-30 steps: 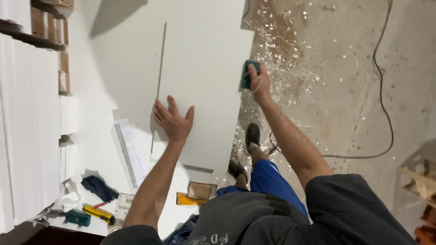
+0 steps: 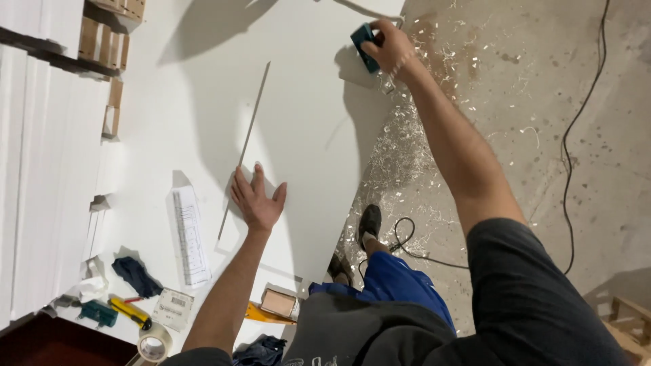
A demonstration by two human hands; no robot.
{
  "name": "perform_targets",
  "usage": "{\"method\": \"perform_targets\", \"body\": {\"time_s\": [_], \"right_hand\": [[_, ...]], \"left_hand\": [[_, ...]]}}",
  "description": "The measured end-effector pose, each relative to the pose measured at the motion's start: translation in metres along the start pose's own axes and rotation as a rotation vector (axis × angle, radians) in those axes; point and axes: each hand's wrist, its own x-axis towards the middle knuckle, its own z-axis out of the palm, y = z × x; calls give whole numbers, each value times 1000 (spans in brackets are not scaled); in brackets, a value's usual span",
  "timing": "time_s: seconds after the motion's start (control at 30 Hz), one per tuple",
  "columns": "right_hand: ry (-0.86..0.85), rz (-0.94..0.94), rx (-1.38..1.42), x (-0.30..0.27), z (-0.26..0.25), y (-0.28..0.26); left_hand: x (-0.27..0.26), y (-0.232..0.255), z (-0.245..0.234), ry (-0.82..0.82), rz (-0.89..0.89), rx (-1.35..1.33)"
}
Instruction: The person applies a white edge band to a wooden board using a household iron to activate the adhesive. They then use a blue plastic tool to press the band firmly along the edge and smooth the surface. Finally, they sand the edge with a sanding block to finish the application.
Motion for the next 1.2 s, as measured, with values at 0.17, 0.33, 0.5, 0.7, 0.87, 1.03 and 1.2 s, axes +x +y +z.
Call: {"method": "perform_targets", "body": {"time_s": [0.17, 0.33, 0.5, 0.7, 0.87, 1.03, 1.2], "right_hand": [[217, -155, -225, 73, 19, 46], [31, -69, -16, 9, -44, 19], [393, -30, 1612, -57, -84, 110], [325, 489, 633, -202, 40, 183], [-34, 214, 502, -392, 219, 115], [-132, -406, -105, -477, 321, 37], [36, -652, -296, -502, 376, -5]], "left_hand": [[-5, -4, 6, -6, 0, -40], [-7, -4, 7, -46, -37, -49], [-10, -5, 8, -45, -52, -54], [-14, -21, 25, 19, 47, -44], [-23, -26, 36, 80, 30, -41], [-22, -25, 39, 70, 8, -17], [-25, -27, 43, 78, -25, -9]]}}
